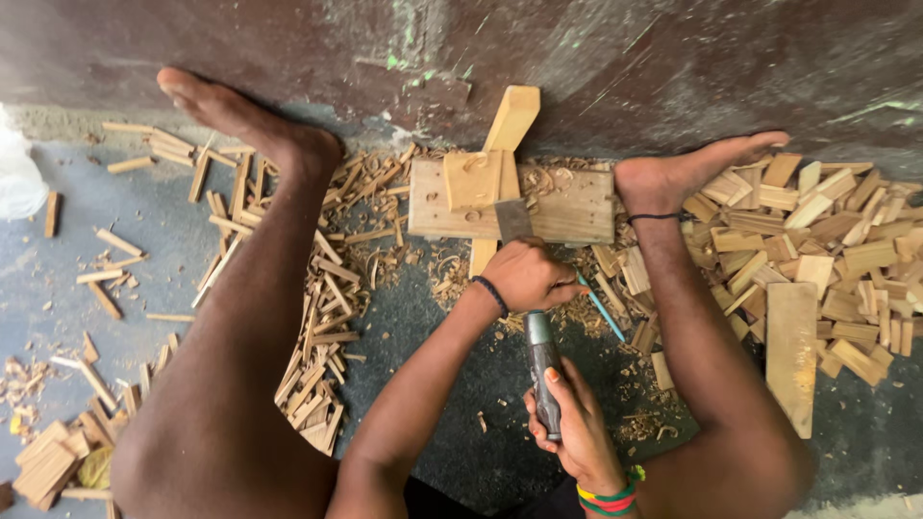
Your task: The person sits on the floor and uses a chisel and hammer to carve a small wooden piece placed between their feet. They repeatedly strike the chisel to shape the wood, occasionally adjusting the piece with their left hand.
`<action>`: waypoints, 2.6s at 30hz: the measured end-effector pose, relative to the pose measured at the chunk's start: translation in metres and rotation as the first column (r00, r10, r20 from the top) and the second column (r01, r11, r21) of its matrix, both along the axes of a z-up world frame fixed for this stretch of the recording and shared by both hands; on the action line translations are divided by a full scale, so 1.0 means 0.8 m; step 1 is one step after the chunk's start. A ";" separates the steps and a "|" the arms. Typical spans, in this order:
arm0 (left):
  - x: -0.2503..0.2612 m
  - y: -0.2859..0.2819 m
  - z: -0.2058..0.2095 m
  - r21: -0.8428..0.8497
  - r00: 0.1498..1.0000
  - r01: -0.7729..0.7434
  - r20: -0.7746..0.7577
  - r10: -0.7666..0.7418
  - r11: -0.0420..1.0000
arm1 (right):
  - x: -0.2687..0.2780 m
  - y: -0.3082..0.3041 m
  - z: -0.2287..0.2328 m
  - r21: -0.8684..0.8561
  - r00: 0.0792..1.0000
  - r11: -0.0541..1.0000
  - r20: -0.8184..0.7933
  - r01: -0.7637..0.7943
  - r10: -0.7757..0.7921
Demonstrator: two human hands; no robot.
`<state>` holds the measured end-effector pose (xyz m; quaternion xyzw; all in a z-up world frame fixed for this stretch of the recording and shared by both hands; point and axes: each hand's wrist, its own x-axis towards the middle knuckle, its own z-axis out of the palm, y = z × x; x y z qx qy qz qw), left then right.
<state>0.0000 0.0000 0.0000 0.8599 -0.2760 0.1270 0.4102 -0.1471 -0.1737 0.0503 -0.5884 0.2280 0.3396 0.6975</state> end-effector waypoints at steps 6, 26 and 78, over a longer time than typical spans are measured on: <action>0.001 0.001 -0.008 -0.025 1.000 0.002 0.011 -0.002 1.000 | 0.001 -0.003 -0.010 -0.008 1.000 1.000 -0.020 0.006 -0.006; 0.000 -0.002 -0.014 -0.096 1.000 0.026 -0.002 -0.026 0.995 | -0.005 -0.004 -0.012 0.033 0.999 0.999 -0.010 0.042 -0.042; 0.044 0.015 -0.046 0.098 0.994 0.011 -0.108 -0.001 0.995 | 0.027 0.044 -0.064 -0.117 0.998 0.991 0.001 -0.058 0.059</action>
